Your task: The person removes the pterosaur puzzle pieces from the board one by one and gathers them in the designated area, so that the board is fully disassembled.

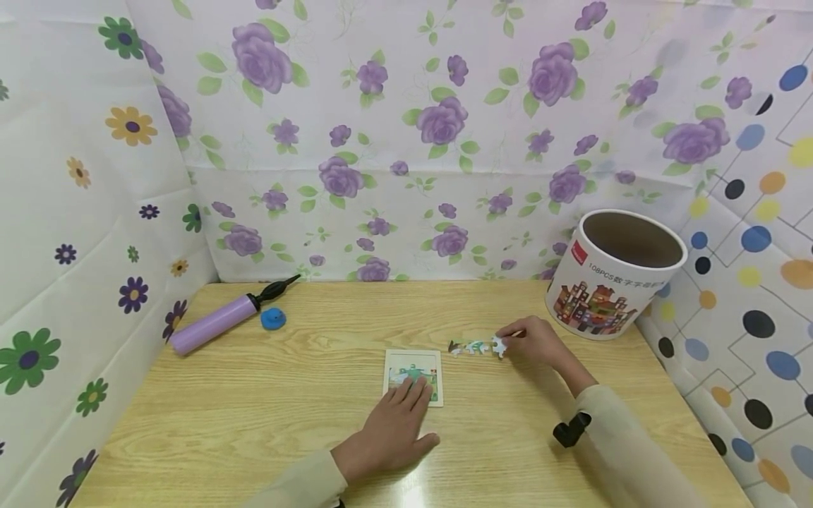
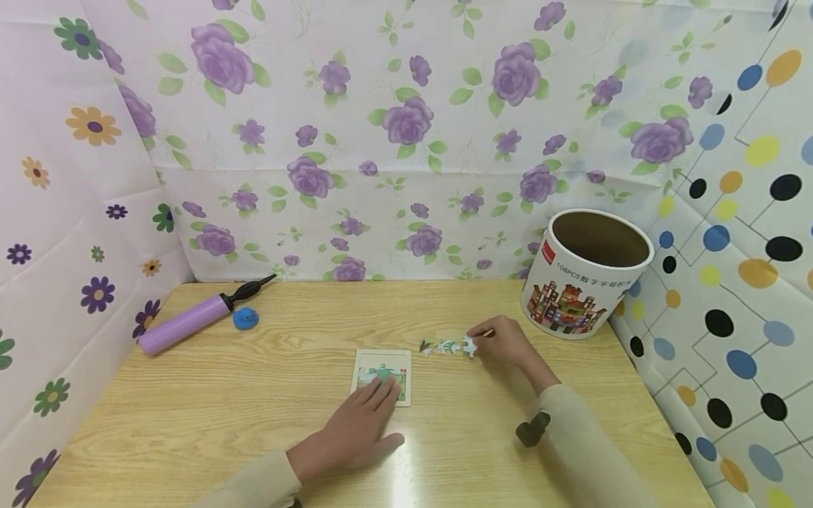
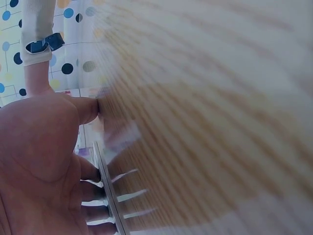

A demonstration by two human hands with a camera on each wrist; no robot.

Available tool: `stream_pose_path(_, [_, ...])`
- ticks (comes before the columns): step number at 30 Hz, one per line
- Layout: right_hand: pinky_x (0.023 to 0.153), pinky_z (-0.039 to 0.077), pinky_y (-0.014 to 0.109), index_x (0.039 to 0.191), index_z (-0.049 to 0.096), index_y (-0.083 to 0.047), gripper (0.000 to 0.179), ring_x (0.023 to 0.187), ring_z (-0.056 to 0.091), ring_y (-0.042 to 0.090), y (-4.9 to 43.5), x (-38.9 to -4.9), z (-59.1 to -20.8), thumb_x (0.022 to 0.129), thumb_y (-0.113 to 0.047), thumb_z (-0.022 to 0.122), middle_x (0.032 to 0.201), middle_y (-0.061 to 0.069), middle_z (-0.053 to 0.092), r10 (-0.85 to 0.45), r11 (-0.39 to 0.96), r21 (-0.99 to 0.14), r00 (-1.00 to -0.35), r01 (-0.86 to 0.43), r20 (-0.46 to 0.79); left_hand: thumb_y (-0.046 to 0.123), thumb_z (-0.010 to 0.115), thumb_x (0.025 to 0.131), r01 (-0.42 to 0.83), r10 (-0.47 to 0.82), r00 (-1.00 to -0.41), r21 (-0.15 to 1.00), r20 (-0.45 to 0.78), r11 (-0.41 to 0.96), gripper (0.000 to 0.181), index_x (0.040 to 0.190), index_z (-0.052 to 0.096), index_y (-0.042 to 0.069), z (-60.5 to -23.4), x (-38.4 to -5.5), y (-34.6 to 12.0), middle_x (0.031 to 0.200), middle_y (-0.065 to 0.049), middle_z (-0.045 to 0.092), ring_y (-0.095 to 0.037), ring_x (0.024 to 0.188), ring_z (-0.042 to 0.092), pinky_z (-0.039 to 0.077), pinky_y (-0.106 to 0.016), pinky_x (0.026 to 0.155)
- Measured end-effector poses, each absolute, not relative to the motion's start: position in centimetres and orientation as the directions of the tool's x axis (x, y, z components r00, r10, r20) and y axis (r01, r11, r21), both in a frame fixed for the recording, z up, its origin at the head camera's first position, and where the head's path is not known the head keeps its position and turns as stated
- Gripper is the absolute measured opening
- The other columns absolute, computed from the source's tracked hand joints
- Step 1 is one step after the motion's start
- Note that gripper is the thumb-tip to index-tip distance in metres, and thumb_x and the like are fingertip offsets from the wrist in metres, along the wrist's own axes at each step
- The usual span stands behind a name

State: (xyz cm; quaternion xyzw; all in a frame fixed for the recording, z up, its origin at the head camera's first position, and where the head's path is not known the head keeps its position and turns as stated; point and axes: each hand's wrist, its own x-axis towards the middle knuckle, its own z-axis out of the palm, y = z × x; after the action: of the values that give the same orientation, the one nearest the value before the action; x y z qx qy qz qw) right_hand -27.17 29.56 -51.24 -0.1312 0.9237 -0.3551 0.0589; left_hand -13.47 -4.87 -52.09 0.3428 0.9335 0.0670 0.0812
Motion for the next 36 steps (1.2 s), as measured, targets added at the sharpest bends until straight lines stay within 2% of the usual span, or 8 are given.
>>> stream_pose_path(9, [0.076,0.058,0.039,0.106,0.082,-0.013,0.015,0.085,0.071,0.016,29.7,-27.9,-52.2,0.096,-0.010,0.071,0.105,0.008,0.077,-0.298,0.740,-0.631,-0.954,-0.232,0.001,0.057,0.039,0.106,0.624,0.645,-0.755,0.176,-0.119,0.762,0.078,0.161,0.026,0.003,-52.0,-13.4,-4.8,0.168,-0.016,0.022,-0.035,0.155,0.022,0.030,-0.051,0.120])
stream_pose_path(26, [0.079,0.058,0.042,0.106,0.082,-0.012,0.015,0.080,0.071,0.012,29.1,-28.1,-53.0,0.096,-0.011,0.071,0.102,0.006,0.078,-0.250,0.757,-0.630,-0.968,-0.173,-0.036,0.056,0.039,0.106,0.648,0.663,-0.744,0.150,-0.082,0.747,0.078,0.160,0.029,0.001,-52.5,-13.5,-4.9,0.167,-0.019,0.025,-0.037,0.153,0.026,0.032,-0.052,0.118])
stream_pose_path(36, [0.070,0.056,0.032,0.115,0.078,-0.008,0.020,0.088,0.071,0.020,28.7,-27.9,-52.2,0.097,-0.014,0.071,0.103,0.007,0.075,-0.252,0.742,-0.643,-0.968,-0.189,-0.006,0.056,0.040,0.106,0.644,0.659,-0.749,0.160,-0.069,0.748,0.077,0.159,0.031,0.001,-52.2,-13.5,-4.9,0.166,-0.020,0.028,-0.038,0.152,0.028,0.033,-0.055,0.117])
